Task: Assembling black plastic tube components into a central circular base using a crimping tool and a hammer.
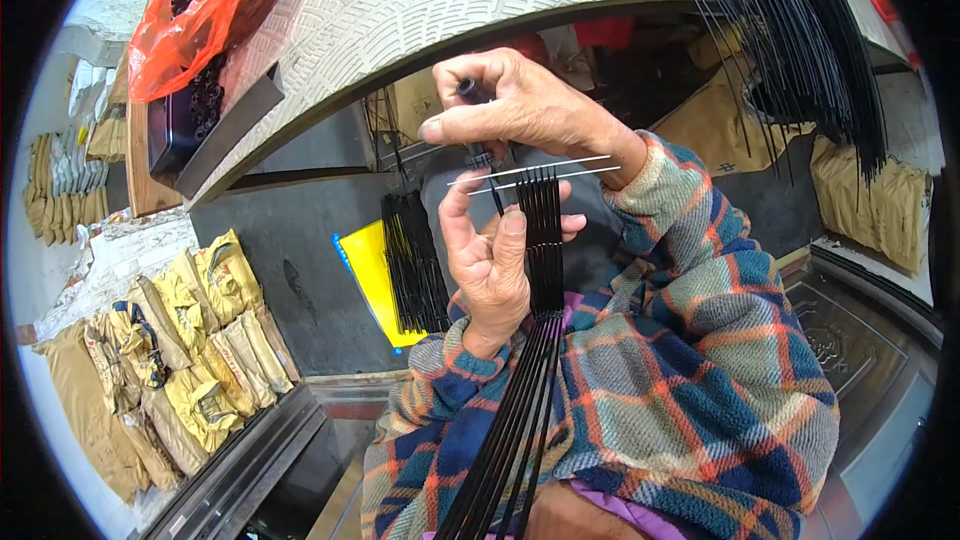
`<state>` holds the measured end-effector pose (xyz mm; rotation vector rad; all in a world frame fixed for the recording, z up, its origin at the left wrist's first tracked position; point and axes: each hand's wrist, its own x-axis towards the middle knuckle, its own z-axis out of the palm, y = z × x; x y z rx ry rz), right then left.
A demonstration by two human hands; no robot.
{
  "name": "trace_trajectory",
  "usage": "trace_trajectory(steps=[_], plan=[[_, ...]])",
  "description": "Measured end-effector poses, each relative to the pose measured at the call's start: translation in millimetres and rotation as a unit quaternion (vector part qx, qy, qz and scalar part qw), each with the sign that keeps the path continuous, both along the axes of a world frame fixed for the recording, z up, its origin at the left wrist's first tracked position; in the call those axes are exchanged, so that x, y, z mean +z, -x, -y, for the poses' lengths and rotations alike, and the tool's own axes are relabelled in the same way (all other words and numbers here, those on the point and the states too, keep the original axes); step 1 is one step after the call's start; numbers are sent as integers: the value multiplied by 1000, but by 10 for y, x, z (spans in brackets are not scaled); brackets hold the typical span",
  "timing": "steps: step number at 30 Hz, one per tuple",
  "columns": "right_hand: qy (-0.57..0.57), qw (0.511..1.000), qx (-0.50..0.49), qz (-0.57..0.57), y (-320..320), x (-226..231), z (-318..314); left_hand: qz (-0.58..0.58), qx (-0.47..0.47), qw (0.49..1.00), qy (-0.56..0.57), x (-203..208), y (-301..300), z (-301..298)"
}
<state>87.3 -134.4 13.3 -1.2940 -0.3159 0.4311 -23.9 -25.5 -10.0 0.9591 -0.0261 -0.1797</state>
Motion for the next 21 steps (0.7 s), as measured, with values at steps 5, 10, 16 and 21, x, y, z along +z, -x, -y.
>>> trace_trajectory(steps=[5, 10, 16, 21], plan=[[26, 999, -1, 29, -19, 12, -23, -11, 3, 1000, -6, 10, -18, 8], [49, 998, -23, 37, -44, -35, -35, -16, -14, 1000, 2, 22, -68, -11], [69, 996, -34, 54, -49, -64, -75, -15, -3, 1000, 1, -10, -118, -20], [72, 992, -51, 94, -27, -91, -74, -22, -11, 1000, 2, -22, -116, -28]])
